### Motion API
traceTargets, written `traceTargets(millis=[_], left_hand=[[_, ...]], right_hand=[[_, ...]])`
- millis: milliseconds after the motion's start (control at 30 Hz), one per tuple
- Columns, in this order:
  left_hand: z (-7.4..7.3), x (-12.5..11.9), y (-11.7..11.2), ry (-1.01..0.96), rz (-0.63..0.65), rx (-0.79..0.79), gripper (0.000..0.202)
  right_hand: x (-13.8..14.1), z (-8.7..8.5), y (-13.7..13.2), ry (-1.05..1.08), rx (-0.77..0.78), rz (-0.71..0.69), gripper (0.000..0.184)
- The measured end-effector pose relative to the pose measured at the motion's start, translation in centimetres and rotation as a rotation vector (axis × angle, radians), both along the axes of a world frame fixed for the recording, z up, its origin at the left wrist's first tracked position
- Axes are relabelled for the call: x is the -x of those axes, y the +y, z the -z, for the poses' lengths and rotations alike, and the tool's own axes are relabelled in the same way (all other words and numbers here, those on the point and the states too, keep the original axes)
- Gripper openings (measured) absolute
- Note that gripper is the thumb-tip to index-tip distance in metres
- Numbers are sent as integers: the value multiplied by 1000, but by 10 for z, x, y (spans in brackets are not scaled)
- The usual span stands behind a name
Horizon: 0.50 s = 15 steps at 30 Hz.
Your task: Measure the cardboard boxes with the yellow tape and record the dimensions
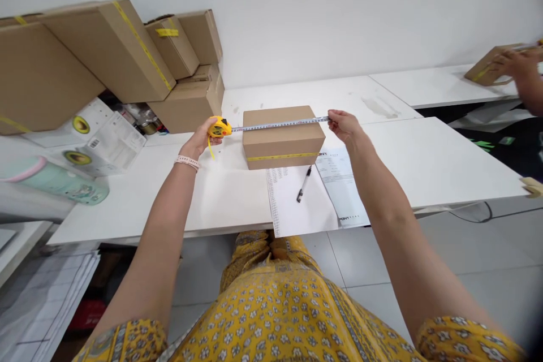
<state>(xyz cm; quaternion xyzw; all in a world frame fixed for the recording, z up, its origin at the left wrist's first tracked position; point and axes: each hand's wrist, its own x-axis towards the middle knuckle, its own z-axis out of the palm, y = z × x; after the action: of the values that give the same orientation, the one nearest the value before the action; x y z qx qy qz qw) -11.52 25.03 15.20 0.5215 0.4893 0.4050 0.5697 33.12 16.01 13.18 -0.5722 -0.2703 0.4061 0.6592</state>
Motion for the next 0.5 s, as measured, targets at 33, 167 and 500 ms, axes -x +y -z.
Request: traceTargets(millis=[33,167,500], left_hand=[[2,0,1,-4,-6,14,41],[4,-5,4,-18,57,-9,44],[-4,-25,5,-20,122,28,40]], right_hand=[[4,2,5,-19,17,12,19],[19,8,16,-141,77,31,21],[37,14,14,-256,214,-30,23]])
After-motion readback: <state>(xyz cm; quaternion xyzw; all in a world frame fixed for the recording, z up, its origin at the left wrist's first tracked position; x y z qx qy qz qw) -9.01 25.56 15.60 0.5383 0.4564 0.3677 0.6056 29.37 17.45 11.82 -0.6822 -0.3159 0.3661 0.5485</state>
